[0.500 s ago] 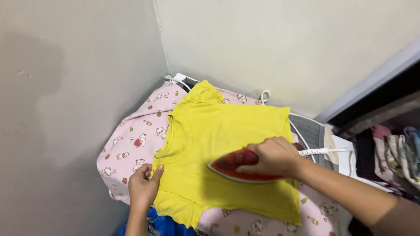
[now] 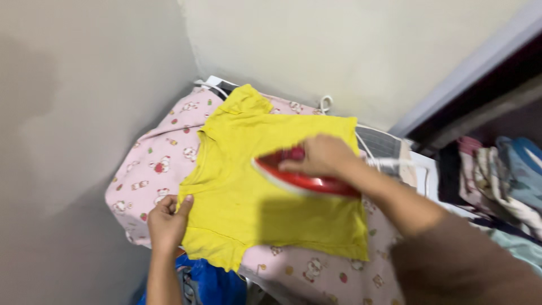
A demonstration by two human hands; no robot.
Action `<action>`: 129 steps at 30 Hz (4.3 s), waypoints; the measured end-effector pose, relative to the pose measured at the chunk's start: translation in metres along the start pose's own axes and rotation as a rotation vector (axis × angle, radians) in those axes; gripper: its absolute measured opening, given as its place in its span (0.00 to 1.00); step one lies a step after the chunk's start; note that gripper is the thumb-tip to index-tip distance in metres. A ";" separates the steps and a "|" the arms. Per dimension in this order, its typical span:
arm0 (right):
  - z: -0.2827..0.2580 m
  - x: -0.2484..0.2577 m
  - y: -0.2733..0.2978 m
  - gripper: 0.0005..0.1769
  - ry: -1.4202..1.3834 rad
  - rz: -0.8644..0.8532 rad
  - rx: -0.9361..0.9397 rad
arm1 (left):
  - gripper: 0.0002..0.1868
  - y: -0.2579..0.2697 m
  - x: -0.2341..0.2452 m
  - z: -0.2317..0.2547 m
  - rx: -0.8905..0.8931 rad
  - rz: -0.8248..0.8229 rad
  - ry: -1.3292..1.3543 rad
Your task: The person irons a pair of patterned shorts and a yellow t-shirt before folding them and placing them on a stack of laundry.
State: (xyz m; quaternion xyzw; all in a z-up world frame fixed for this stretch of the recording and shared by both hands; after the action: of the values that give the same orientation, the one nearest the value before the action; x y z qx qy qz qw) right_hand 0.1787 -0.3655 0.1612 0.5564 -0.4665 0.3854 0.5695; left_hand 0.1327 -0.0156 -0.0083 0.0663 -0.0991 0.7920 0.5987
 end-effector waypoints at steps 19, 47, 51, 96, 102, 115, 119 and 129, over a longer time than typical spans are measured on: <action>0.167 -0.008 0.048 0.43 -0.083 0.243 -0.499 | 0.10 0.000 0.002 -0.022 0.029 0.008 -0.013; 0.087 -0.134 0.192 0.25 -0.244 0.374 -0.017 | 0.26 0.047 0.044 -0.004 0.073 -0.541 -0.026; 0.111 -0.127 0.180 0.13 -0.390 0.531 0.044 | 0.21 0.049 0.056 0.004 0.149 -0.462 0.260; 0.132 -0.110 0.132 0.11 -0.688 0.616 -0.257 | 0.15 -0.052 0.019 0.007 -0.291 -0.299 -0.632; 0.121 -0.120 0.156 0.12 -0.602 0.542 -0.263 | 0.16 -0.033 0.028 0.009 -0.286 -0.321 -0.749; -0.005 -0.147 0.112 0.26 -0.368 0.483 0.279 | 0.21 0.065 -0.104 0.102 -0.775 -0.439 -0.407; 0.028 -0.148 0.095 0.28 -0.205 0.460 -0.055 | 0.34 0.063 -0.097 0.101 -0.834 -0.471 -0.786; 0.260 -0.037 0.115 0.40 0.051 0.464 -0.775 | 0.26 0.027 -0.034 0.096 -0.718 -0.216 -0.678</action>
State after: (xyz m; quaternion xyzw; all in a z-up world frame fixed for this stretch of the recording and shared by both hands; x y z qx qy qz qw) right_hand 0.0320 -0.6115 0.1431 0.1734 -0.6746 0.3131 0.6456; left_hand 0.1146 -0.0771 0.0752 0.1198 -0.5466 0.5755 0.5964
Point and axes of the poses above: each hand's wrist, its own y-axis away from the middle knuckle, its own x-axis out of the back of the hand, z = x × y, the point moved 6 cm from there along -y, towards the middle knuckle, and after that the axes turned 11 degrees about -x, right-handed, at the moved point
